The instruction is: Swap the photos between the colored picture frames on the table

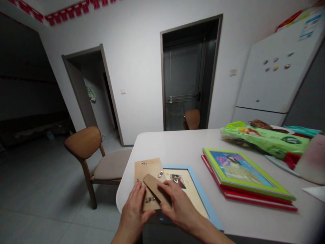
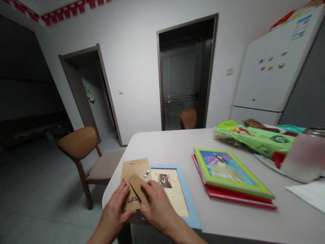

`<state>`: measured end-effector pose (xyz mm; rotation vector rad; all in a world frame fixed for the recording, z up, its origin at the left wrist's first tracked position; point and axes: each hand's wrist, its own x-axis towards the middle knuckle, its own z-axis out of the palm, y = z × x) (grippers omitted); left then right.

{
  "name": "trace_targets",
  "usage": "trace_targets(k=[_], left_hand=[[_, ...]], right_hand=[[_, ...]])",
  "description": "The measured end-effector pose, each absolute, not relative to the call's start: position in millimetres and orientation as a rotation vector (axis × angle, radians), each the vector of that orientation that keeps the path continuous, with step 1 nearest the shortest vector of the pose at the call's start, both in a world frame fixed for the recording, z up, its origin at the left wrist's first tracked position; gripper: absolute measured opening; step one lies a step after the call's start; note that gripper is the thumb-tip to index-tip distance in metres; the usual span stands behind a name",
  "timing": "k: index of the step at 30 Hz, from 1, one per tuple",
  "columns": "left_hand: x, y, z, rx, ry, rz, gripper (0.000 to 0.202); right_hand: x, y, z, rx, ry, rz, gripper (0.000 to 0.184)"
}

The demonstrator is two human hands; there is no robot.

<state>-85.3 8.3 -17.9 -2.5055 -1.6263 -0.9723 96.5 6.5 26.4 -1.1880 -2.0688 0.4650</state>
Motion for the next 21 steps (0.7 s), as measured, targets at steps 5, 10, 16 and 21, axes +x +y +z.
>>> trace_targets(k=[5, 10, 16, 21], left_hand=[[-21.9, 6.1, -10.1, -2.749, -1.635, -0.795, 0.068], [1.7, 8.2, -10.5, -2.839, -1.710, -0.690, 0.064], [-1.4, 9.1, -10.4, -2.864, -1.766, -0.610, 0.051], [-3.3, 6.8, -7.9, -2.927, -1.771, -0.617, 0.043]], right_hand=[[159.8, -1.3, 14.9, -1.444, -2.036, 0.483, 0.042], [183.3, -3.1, 2.5, -1.605, -2.057, 0.417, 0.043], [185.5, 0.0, -3.2, -1.601, -2.098, 0.332, 0.043], [187.6, 1.4, -5.4, -1.595, -2.074, 0.313, 0.042]])
